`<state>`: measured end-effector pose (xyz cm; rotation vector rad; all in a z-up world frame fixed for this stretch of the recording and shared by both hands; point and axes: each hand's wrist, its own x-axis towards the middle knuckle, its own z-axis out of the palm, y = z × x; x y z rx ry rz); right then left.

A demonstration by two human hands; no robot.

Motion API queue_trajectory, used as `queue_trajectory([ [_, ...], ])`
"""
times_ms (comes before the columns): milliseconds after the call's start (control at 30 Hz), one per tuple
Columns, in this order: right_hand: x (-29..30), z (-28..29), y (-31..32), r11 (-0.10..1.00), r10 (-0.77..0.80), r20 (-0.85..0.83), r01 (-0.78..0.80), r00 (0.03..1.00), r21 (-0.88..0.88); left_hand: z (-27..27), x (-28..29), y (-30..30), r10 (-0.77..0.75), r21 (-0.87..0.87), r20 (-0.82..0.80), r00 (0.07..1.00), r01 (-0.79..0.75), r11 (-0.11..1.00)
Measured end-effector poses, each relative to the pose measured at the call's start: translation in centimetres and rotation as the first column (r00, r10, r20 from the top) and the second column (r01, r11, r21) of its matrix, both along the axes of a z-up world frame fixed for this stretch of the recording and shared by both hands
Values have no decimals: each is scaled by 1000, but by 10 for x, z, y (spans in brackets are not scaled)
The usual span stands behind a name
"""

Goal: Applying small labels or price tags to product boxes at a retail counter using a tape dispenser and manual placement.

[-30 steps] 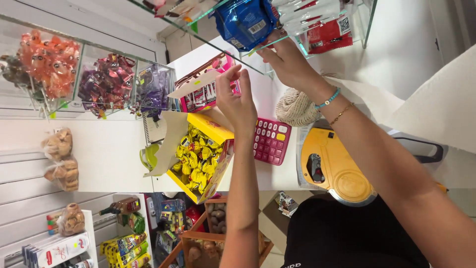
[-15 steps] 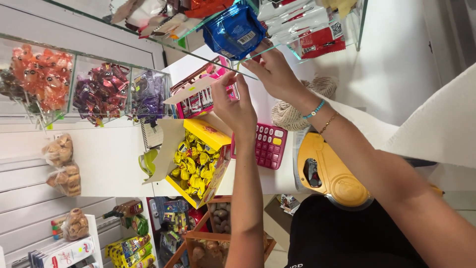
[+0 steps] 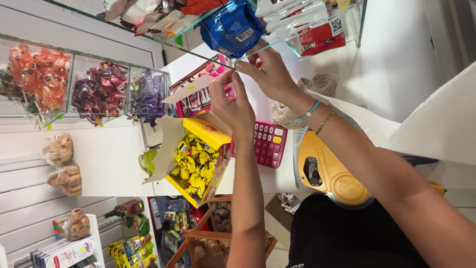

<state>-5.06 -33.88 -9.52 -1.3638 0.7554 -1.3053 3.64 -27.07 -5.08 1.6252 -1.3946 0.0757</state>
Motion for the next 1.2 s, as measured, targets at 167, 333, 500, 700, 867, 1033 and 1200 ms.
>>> queue_trajectory([
  [167, 7, -8, -3, 990, -144, 13, 144, 989, 10, -1, -1, -2, -15, -14, -24, 1000, 14, 1000],
  [333, 4, 0, -10, 898, -138, -87, 162, 987, 409, 2, -2, -3, -27, -7, -41, 999, 27, 1000],
  [500, 17, 2, -10, 882, -179, 201, 66, 963, 467, 5, -3, 5, -4, 5, -14, 1000, 4, 1000],
  [700, 17, -20, 36, 877, -238, 201, 121, 950, 465, -3, 2, 53, -45, -156, -106, 993, 28, 987],
  [867, -26, 18, 122, 927, -60, 80, 26, 995, 374, 0, 21, 167, 60, -106, -54, 997, -66, 992],
  [1033, -36, 52, 173, 940, 152, -48, -130, 987, 315, -55, 79, 287, 359, -31, -191, 913, -371, 928],
  [1200, 1, 86, 184, 902, 431, -345, -414, 834, 126, -44, 120, 354, 659, 4, -306, 687, -692, 722],
])
